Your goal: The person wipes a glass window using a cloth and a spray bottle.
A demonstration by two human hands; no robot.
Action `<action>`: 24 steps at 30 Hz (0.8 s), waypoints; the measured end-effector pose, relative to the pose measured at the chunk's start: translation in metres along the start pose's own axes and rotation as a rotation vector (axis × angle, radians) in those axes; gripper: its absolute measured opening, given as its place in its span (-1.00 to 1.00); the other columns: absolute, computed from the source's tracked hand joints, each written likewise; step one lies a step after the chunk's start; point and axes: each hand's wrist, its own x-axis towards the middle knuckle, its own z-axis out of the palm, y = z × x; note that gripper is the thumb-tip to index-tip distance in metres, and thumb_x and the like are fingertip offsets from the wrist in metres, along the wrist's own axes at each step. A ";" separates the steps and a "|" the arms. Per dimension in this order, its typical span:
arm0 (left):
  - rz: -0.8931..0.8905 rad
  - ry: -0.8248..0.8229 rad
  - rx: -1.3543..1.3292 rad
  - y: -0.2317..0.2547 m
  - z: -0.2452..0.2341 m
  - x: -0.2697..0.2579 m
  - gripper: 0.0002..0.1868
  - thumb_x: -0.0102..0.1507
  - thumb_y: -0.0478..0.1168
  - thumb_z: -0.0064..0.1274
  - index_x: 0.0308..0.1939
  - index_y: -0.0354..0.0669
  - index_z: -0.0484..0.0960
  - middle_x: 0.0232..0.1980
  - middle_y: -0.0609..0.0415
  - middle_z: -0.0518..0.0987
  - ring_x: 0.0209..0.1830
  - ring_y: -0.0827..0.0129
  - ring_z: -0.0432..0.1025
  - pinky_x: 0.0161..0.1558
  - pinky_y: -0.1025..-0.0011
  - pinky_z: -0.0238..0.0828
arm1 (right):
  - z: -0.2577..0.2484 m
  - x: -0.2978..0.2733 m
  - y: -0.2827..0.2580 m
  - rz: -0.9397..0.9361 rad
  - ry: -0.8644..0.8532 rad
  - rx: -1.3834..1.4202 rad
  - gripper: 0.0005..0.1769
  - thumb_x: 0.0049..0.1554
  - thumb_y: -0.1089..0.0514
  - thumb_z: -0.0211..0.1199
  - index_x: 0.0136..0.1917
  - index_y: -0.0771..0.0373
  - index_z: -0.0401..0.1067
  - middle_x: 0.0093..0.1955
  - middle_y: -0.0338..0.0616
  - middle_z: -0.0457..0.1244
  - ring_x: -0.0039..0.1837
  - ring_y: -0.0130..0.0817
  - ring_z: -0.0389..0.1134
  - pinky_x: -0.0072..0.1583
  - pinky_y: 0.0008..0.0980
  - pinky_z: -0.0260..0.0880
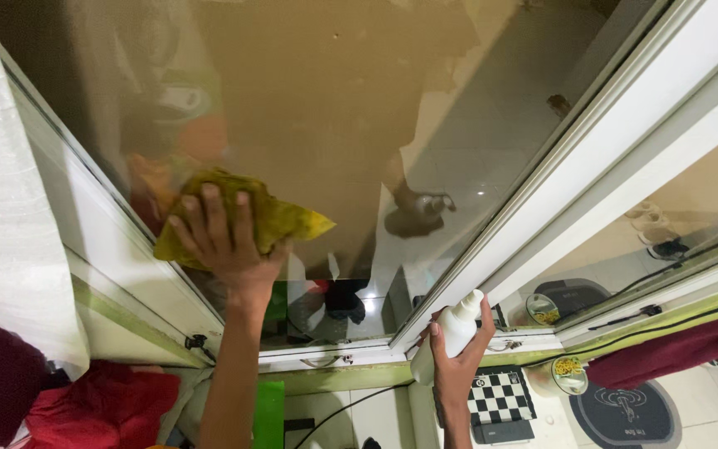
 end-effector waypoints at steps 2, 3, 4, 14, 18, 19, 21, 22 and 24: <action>-0.053 0.012 -0.018 0.001 -0.004 -0.001 -0.22 0.46 0.38 -0.33 0.63 0.08 0.13 0.69 -0.05 0.03 0.71 -0.10 -0.12 0.63 -0.36 -0.31 | 0.000 0.002 -0.001 -0.019 -0.006 0.056 -0.08 0.12 0.30 0.27 0.63 0.24 -0.12 0.10 0.01 0.26 0.01 -0.31 0.36 0.07 -0.31 0.43; -0.104 0.024 -0.039 0.001 -0.004 -0.003 -0.25 0.49 0.33 -0.34 0.64 0.05 0.11 0.69 -0.08 0.00 0.72 -0.14 -0.14 0.64 -0.40 -0.34 | 0.001 0.003 -0.001 -0.019 -0.005 0.062 -0.08 0.12 0.30 0.27 0.63 0.24 -0.12 0.10 0.01 0.26 0.01 -0.31 0.36 0.07 -0.31 0.43; -0.099 0.026 -0.037 0.005 -0.002 -0.008 -0.25 0.49 0.33 -0.34 0.64 0.05 0.11 0.69 -0.08 0.00 0.72 -0.14 -0.14 0.64 -0.40 -0.34 | 0.001 0.005 -0.001 -0.028 -0.005 0.049 -0.08 0.12 0.31 0.26 0.63 0.24 -0.12 0.11 0.01 0.26 0.00 -0.30 0.36 0.05 -0.31 0.44; -0.089 0.094 -0.034 0.043 0.039 -0.071 -0.32 0.46 0.28 -0.45 0.55 0.12 0.29 0.64 -0.04 0.14 0.68 -0.10 -0.05 0.61 -0.30 -0.28 | 0.005 0.008 0.001 -0.067 -0.055 -0.035 -0.09 0.13 0.29 0.26 0.62 0.20 -0.13 0.15 0.04 0.22 -0.04 -0.28 0.37 0.00 -0.27 0.48; 0.052 0.041 -0.045 0.047 0.034 -0.030 -0.37 0.45 0.28 -0.36 0.50 0.17 0.38 0.60 0.00 0.21 0.64 -0.02 0.02 0.57 -0.22 -0.25 | 0.004 0.010 -0.012 -0.039 -0.009 0.130 -0.09 0.14 0.25 0.25 0.63 0.20 -0.13 0.08 0.07 0.26 -0.04 -0.30 0.37 -0.02 -0.27 0.48; 0.051 0.040 -0.044 0.052 0.031 -0.021 -0.37 0.45 0.28 -0.36 0.50 0.17 0.38 0.60 0.00 0.21 0.64 -0.02 0.02 0.57 -0.22 -0.25 | 0.004 0.012 -0.014 -0.051 -0.016 0.129 -0.09 0.15 0.24 0.26 0.63 0.19 -0.13 0.09 0.07 0.26 -0.07 -0.29 0.36 -0.04 -0.27 0.47; 0.137 -0.006 -0.060 0.063 0.026 -0.001 -0.40 0.45 0.26 -0.24 0.49 0.16 0.43 0.59 0.01 0.24 0.62 -0.02 0.05 0.58 -0.19 -0.26 | 0.004 0.019 -0.015 -0.060 -0.024 0.126 -0.09 0.15 0.23 0.26 0.64 0.19 -0.13 0.09 0.07 0.26 -0.10 -0.29 0.36 -0.07 -0.27 0.46; 0.136 -0.010 -0.060 0.068 0.024 0.008 -0.40 0.45 0.26 -0.24 0.49 0.16 0.43 0.59 0.01 0.24 0.62 -0.02 0.05 0.58 -0.19 -0.26 | 0.004 0.025 -0.016 -0.232 -0.032 -0.012 -0.09 0.15 0.27 0.27 0.64 0.22 -0.13 0.24 0.15 0.13 0.02 -0.24 0.33 0.01 -0.24 0.46; 0.200 -0.030 -0.069 0.079 0.020 0.021 -0.40 0.44 0.22 -0.20 0.50 0.18 0.46 0.59 0.06 0.25 0.62 0.03 0.07 0.59 -0.12 -0.28 | 0.003 0.034 -0.017 -0.399 -0.043 -0.153 -0.08 0.15 0.32 0.28 0.63 0.25 -0.14 0.39 0.23 0.00 0.14 -0.18 0.30 0.09 -0.20 0.45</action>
